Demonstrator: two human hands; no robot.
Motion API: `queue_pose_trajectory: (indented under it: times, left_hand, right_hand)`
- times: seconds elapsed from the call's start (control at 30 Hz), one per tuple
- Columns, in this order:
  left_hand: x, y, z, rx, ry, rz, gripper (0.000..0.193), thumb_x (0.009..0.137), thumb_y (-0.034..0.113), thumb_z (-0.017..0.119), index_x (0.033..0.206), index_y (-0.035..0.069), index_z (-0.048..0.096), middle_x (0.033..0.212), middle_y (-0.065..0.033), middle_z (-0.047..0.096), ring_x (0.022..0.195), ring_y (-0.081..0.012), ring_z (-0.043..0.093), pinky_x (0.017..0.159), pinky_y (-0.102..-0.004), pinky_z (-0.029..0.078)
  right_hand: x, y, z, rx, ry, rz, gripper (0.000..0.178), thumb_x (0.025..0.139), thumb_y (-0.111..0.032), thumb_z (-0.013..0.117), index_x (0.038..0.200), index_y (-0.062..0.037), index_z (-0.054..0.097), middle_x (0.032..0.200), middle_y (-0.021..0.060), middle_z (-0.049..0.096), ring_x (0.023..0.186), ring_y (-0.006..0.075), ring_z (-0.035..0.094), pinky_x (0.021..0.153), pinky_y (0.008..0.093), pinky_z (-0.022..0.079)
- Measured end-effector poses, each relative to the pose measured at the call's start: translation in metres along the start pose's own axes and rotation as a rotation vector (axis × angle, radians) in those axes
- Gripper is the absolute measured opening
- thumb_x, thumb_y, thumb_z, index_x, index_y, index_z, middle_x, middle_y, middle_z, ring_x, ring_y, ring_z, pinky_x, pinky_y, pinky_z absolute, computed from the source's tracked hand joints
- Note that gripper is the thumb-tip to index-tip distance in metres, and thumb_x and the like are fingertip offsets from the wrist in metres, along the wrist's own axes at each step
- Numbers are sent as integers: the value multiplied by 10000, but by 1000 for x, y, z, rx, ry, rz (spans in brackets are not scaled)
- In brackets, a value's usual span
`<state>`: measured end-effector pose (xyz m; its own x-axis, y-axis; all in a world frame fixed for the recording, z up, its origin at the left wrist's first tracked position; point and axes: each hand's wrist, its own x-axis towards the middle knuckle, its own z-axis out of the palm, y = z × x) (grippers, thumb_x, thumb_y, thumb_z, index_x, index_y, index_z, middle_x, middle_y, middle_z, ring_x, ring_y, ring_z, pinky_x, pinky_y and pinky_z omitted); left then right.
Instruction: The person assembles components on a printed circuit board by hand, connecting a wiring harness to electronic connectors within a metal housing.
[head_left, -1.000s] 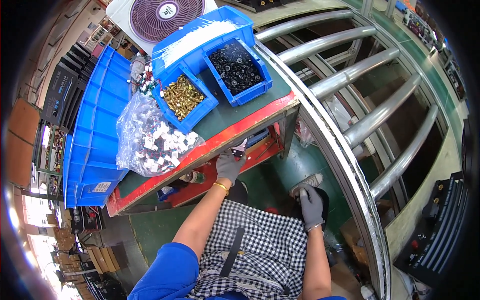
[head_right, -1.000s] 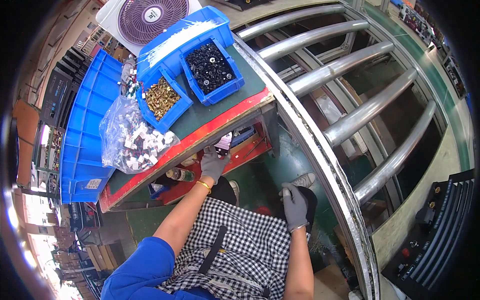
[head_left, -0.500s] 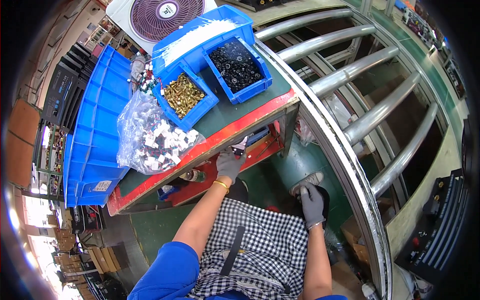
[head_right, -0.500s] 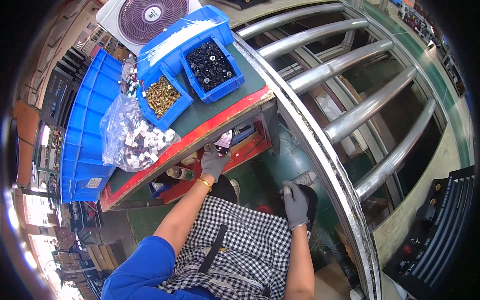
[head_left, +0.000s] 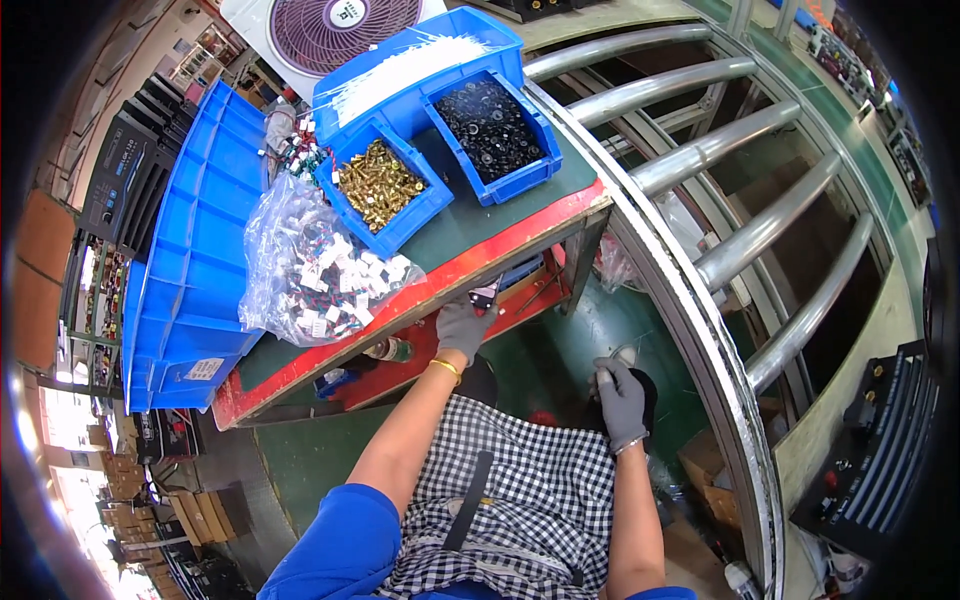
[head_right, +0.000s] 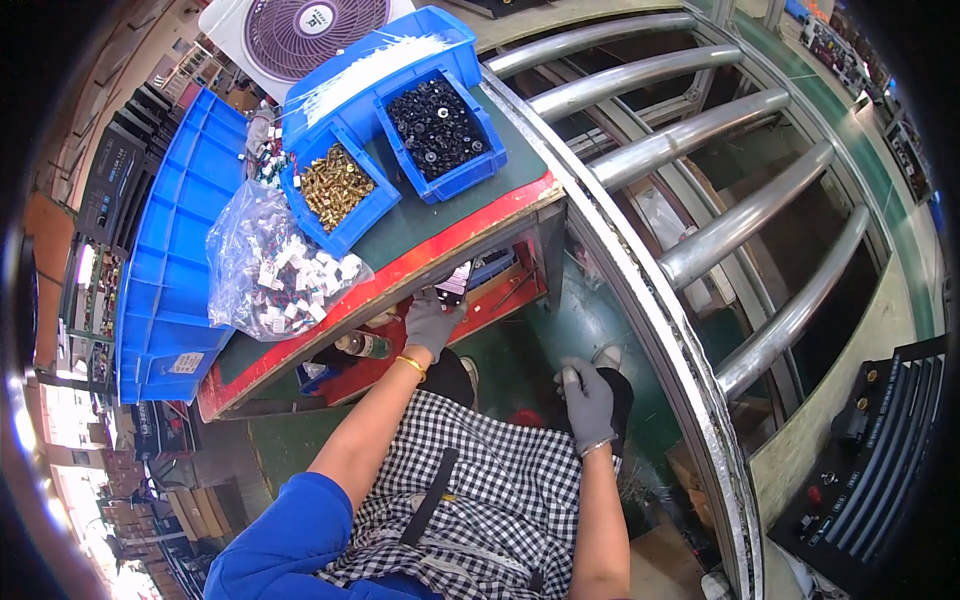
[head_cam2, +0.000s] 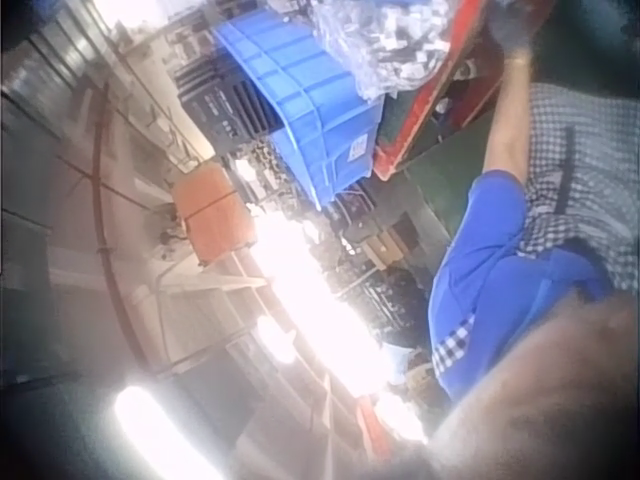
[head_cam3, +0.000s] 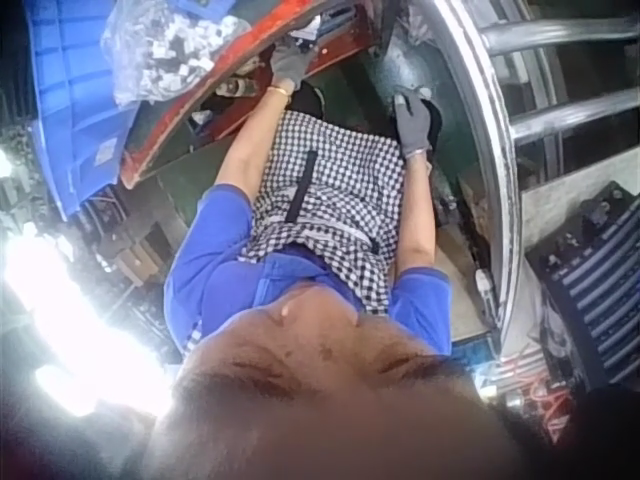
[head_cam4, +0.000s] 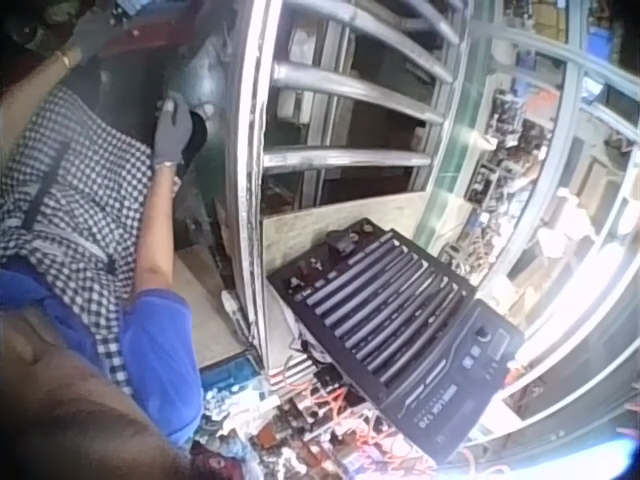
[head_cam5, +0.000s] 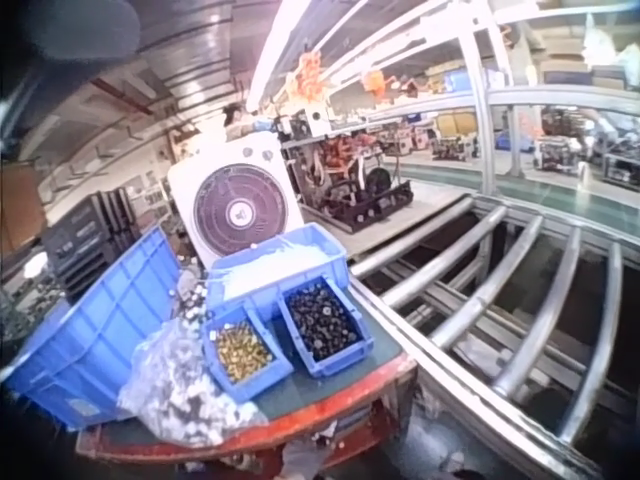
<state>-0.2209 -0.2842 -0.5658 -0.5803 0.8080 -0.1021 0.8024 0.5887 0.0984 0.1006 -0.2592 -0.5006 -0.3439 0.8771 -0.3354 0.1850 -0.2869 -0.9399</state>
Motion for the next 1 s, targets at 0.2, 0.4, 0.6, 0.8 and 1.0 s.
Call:
queue_pose_trajectory:
  times: [0.2, 0.4, 0.6, 0.8, 1.0]
  left_hand:
    - [-6, -9, 11, 78, 97, 53, 951, 814, 750, 562, 1223, -109, 540, 1062, -278, 659, 943, -358, 694, 834, -409, 559]
    - [-11, 4, -17, -74, -144, -33, 989, 816, 797, 496, 1265, -83, 552, 1237, -306, 600, 1136, -411, 613, 1002, -464, 465]
    - [-9, 5, -19, -115, -283, -73, 1021, 829, 788, 482, 1497, 29, 345, 1534, -267, 332, 1414, -433, 330, 1163, -562, 210]
    - [-10, 2, -8, 100, -52, -22, 874, 841, 719, 544, 1411, 59, 486, 1412, -199, 521, 1299, -352, 509, 1106, -444, 361]
    - [-7, -4, -2, 83, -124, -48, 927, 851, 737, 506, 1429, 14, 459, 1416, -232, 508, 1319, -354, 495, 1137, -435, 320]
  right_hand:
    - [18, 20, 9, 15, -36, 92, 241, 983, -131, 563, 1181, -36, 661, 875, 40, 666, 736, 85, 593, 683, 237, 491]
    - [31, 33, 10, -33, -35, 121, 242, 987, -147, 564, 1180, -41, 664, 876, 35, 673, 731, 80, 594, 681, 238, 491]
    - [38, 36, 10, 38, -50, 158, 241, 985, -139, 562, 1177, -39, 666, 870, 34, 670, 716, 84, 592, 668, 238, 489]
    - [35, 35, 5, 96, -26, 165, 241, 986, -140, 561, 1178, -32, 658, 857, 35, 661, 715, 83, 590, 655, 237, 488]
    - [33, 36, 4, 127, -42, 142, 242, 989, -141, 558, 1182, -32, 654, 864, 37, 662, 719, 86, 592, 656, 233, 489]
